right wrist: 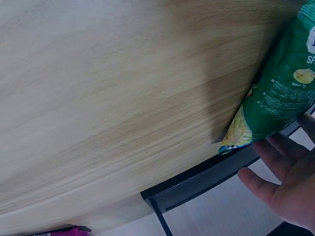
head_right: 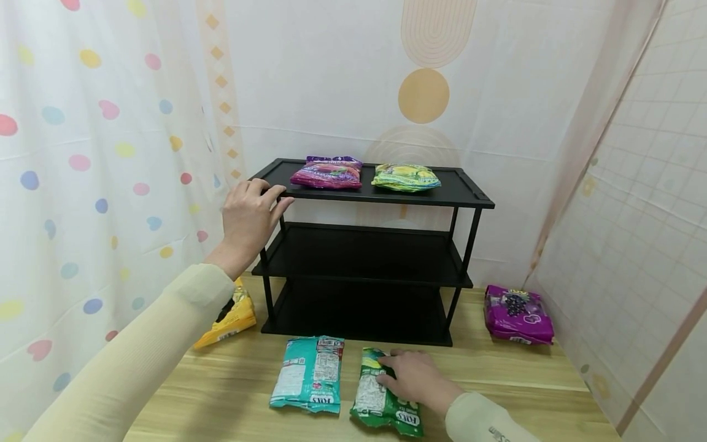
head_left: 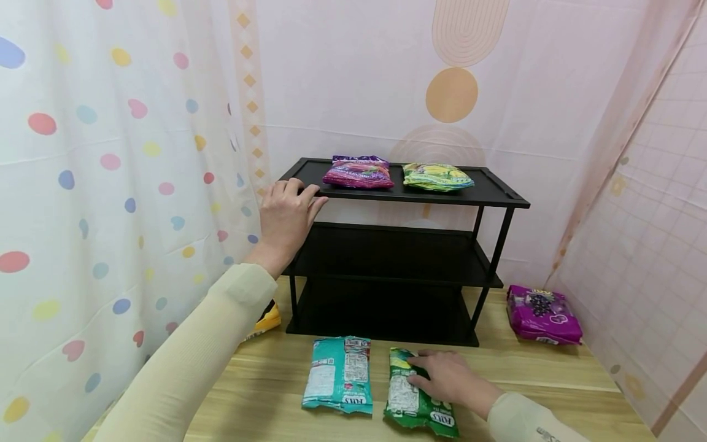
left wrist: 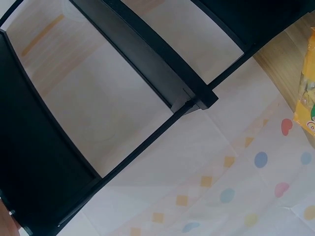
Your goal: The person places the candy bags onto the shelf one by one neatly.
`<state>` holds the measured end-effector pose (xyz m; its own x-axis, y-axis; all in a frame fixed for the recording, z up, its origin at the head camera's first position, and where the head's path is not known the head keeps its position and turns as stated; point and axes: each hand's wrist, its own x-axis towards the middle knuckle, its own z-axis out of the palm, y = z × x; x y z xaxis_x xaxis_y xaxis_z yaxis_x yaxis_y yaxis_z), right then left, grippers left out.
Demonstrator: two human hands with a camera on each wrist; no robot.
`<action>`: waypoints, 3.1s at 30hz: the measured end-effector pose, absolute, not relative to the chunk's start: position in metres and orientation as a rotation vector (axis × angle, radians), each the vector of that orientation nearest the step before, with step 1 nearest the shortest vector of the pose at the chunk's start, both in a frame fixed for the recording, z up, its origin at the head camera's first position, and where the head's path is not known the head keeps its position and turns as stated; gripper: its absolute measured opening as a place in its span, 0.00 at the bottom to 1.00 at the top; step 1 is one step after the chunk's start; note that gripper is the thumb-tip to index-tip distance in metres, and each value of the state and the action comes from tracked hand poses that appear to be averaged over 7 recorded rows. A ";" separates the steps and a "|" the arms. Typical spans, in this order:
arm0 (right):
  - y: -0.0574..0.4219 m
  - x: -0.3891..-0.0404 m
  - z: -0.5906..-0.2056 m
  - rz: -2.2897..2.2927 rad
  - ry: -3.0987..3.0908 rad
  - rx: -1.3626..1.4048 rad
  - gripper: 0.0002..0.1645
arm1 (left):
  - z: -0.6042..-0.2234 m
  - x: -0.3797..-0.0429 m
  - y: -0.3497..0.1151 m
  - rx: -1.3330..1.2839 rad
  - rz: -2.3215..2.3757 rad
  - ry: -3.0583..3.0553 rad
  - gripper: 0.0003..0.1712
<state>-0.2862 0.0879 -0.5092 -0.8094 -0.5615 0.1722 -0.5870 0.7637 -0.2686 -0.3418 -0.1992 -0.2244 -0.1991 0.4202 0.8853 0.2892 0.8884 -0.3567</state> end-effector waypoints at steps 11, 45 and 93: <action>0.087 -0.286 -0.506 0.399 -2.896 0.746 0.29 | -0.224 -0.341 -0.199 -0.530 0.130 -1.803 0.19; 0.092 -0.279 -0.502 0.071 -2.819 0.529 0.40 | -0.223 -0.338 -0.199 -0.508 0.149 -1.824 0.19; 0.090 -0.264 -0.533 -0.010 -2.491 1.240 0.36 | -0.225 -0.341 -0.200 -0.525 0.122 -1.814 0.19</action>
<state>-0.2640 0.0901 -0.5327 -0.5516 -0.7739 0.3112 -0.7714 0.6152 0.1625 -0.3406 -0.2004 -0.2253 -0.2151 0.4115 0.8857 0.2889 0.8931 -0.3448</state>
